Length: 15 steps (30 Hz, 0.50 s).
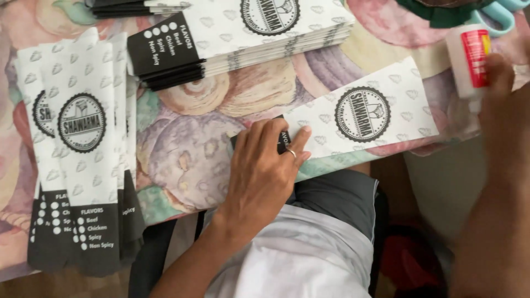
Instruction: Applying white glue to the edges of paper food sleeves and folding them to assemble the packaging.
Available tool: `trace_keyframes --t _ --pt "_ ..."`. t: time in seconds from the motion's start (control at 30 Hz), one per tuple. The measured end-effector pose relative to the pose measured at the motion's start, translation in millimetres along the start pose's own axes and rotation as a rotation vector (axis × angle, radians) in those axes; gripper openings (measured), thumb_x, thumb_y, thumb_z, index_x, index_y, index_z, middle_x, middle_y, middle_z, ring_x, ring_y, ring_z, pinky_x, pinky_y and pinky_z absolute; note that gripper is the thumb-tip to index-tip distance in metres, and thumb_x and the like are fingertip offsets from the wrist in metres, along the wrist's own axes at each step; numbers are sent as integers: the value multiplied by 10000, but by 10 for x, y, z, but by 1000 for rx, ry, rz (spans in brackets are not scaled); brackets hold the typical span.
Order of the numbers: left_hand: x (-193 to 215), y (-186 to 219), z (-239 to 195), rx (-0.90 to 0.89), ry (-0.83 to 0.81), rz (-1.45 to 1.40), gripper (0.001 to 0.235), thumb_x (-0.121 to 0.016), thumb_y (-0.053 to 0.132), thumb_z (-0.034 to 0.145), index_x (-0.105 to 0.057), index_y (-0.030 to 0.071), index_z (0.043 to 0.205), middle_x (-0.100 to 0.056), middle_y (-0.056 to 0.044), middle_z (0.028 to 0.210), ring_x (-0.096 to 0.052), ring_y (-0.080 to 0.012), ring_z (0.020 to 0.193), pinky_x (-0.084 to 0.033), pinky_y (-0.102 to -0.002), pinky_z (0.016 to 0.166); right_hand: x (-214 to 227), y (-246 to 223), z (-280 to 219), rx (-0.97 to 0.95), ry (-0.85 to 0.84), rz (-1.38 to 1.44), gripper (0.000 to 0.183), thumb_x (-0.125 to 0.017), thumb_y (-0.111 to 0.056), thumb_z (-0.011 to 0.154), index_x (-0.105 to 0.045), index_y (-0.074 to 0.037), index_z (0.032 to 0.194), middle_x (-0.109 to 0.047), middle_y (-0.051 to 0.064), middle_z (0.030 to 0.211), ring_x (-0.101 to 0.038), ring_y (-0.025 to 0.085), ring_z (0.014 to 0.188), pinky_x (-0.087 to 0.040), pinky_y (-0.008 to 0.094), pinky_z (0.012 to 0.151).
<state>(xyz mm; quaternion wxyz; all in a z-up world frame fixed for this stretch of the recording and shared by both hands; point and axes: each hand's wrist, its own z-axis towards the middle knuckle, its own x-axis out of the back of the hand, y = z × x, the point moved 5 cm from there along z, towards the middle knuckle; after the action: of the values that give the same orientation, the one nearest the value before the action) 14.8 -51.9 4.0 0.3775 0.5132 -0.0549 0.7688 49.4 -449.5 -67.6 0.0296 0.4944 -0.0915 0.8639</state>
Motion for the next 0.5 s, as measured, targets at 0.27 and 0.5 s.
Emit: trace_keyframes --t 0.27,0.5 --pt "-57 8 -44 -4 -21 42 332 -732 147 993 -678 53 1307 -616 -130 1367 -573 -335 1181 -444 -477 911 665 -2039 -792 830 -196 408 622 -654 -401 998 -503 -19 1466 -537 180 1529 -506 394 1444 -365 554 1228" --pt "174 -202 -280 39 -98 43 426 -656 169 1050 -589 1 1436 -532 -111 1545 -472 -314 1460 -405 -481 1156 730 -1333 -736 598 -159 201 605 -550 -314 1061 -611 87 1510 -619 336 1565 -535 498 1515 -292 613 1329"
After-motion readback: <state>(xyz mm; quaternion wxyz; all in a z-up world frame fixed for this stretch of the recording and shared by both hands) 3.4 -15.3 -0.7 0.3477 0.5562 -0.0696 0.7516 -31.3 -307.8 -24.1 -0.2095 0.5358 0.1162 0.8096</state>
